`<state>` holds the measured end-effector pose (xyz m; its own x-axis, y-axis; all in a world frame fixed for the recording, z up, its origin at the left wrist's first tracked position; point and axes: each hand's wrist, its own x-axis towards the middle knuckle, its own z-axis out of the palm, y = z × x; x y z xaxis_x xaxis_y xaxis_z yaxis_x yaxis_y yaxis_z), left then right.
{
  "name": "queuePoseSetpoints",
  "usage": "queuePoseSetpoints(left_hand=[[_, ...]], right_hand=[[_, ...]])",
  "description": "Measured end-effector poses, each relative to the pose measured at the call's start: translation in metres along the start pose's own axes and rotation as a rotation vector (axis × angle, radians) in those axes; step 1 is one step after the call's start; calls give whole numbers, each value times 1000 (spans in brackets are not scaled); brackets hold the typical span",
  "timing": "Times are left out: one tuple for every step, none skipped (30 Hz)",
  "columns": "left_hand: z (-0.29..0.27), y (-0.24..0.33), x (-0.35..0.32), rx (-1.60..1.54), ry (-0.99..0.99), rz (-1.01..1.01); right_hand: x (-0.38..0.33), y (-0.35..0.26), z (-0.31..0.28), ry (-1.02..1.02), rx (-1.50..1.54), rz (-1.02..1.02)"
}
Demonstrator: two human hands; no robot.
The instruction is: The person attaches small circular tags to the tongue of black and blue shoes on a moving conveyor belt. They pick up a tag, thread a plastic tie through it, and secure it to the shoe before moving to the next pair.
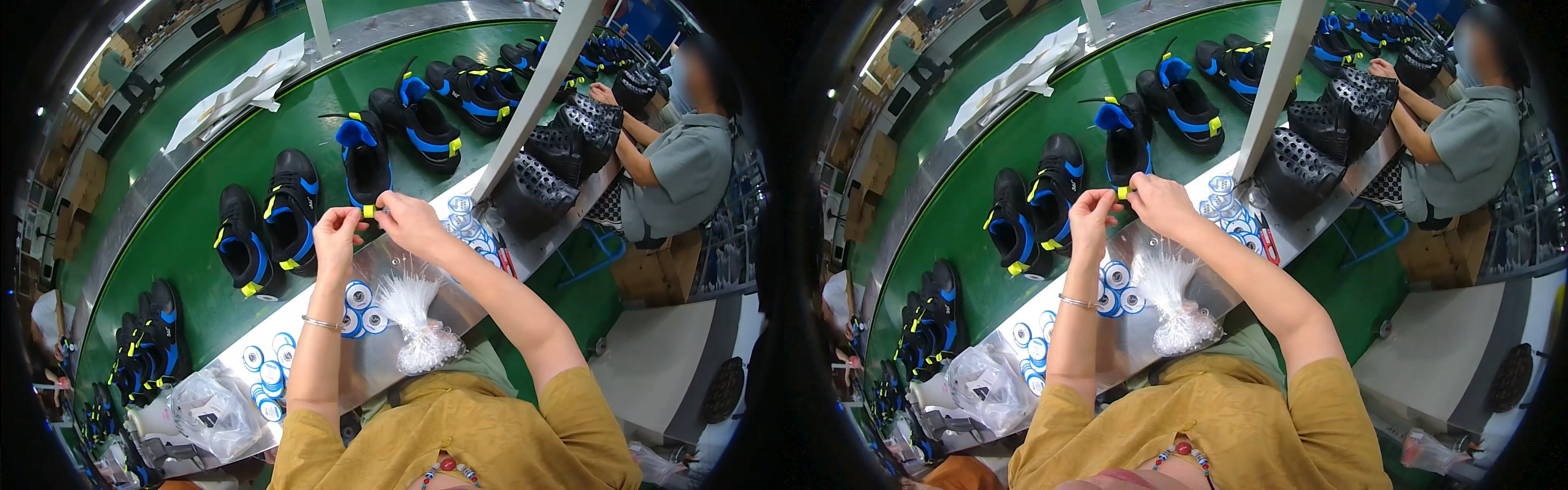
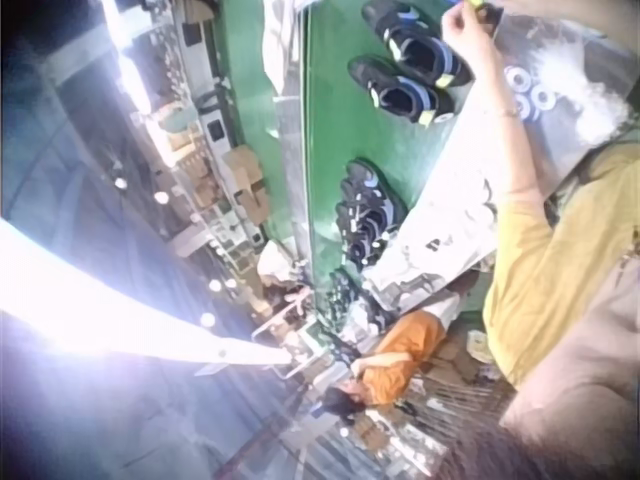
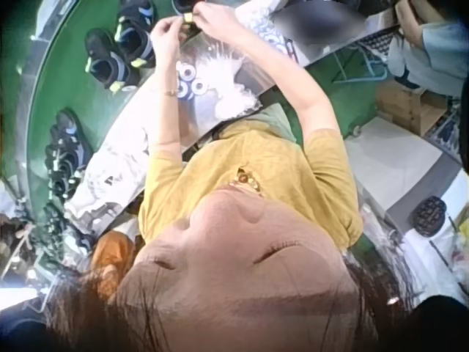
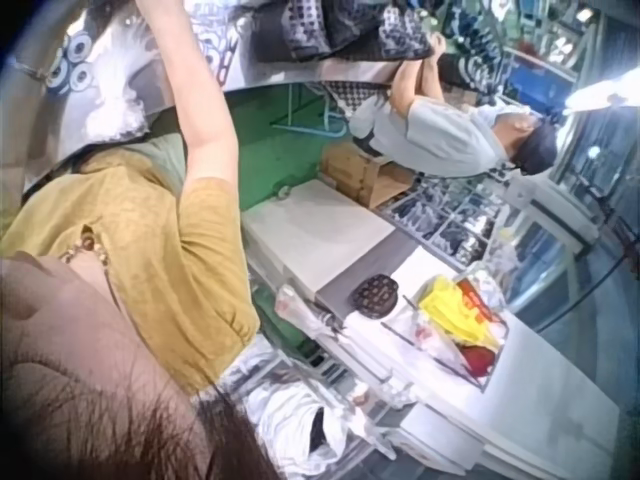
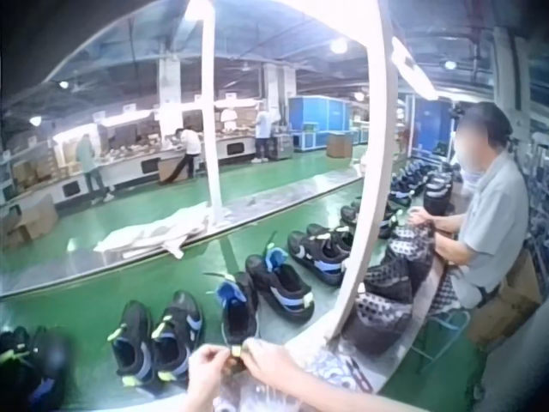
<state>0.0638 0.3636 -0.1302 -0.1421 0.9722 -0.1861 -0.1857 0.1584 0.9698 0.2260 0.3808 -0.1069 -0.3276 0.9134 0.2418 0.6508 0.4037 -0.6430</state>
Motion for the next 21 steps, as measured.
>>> queuePoseSetpoints(left_hand=[[-4, 3, -2, 30, 23, 41], [-8, 9, -4, 53, 43, 88], [-10, 14, -7, 86, 71, 123], [-9, 18, -10, 102, 74, 181], [-6, 22, -12, 118, 76, 239], [-3, 24, -13, 111, 37, 300], [3, 26, -14, 105, -2, 361], [10, 29, -17, 115, -68, 382], [16, 25, -15, 91, -109, 364], [18, 22, -12, 136, -141, 329], [19, 19, -10, 181, -172, 294], [20, 17, -8, 161, -179, 288], [20, 17, -8, 155, -178, 269], [20, 18, -8, 150, -178, 250], [19, 18, -8, 143, -172, 229], [17, 17, -8, 91, -134, 198], [15, 16, -8, 80, -120, 199], [15, 17, -8, 72, -115, 200], [15, 18, -8, 62, -109, 202], [15, 19, -9, 66, -115, 184], [15, 19, -9, 83, -113, 195]], right_hand=[[-1, 0, -4, 12, 84, 5], [-2, 0, -7, 24, 167, 12], [-2, -2, -10, 35, 187, 8], [-1, -4, -15, 46, 207, 5], [0, -6, -18, 58, 226, 3], [2, -10, -19, 89, 226, -30], [5, -15, -20, 87, 269, -32], [8, -20, -19, 85, 311, -34], [11, -23, -18, 83, 354, -39], [14, -21, -13, 88, 432, -16], [15, -19, -13, 75, 456, 7], [17, -17, -14, 69, 474, 36], [18, -14, -14, 62, 492, 64], [19, -1, -6, 66, 627, 87], [18, -4, -11, 51, 700, 178], [18, -9, -20, 30, 775, 266], [17, -10, -25, 7, 849, 355], [15, -6, -24, 20, 910, 379], [15, -3, -21, 6, 919, 354], [14, 0, -16, -7, 927, 329], [14, 0, -12, -23, 938, 303]])
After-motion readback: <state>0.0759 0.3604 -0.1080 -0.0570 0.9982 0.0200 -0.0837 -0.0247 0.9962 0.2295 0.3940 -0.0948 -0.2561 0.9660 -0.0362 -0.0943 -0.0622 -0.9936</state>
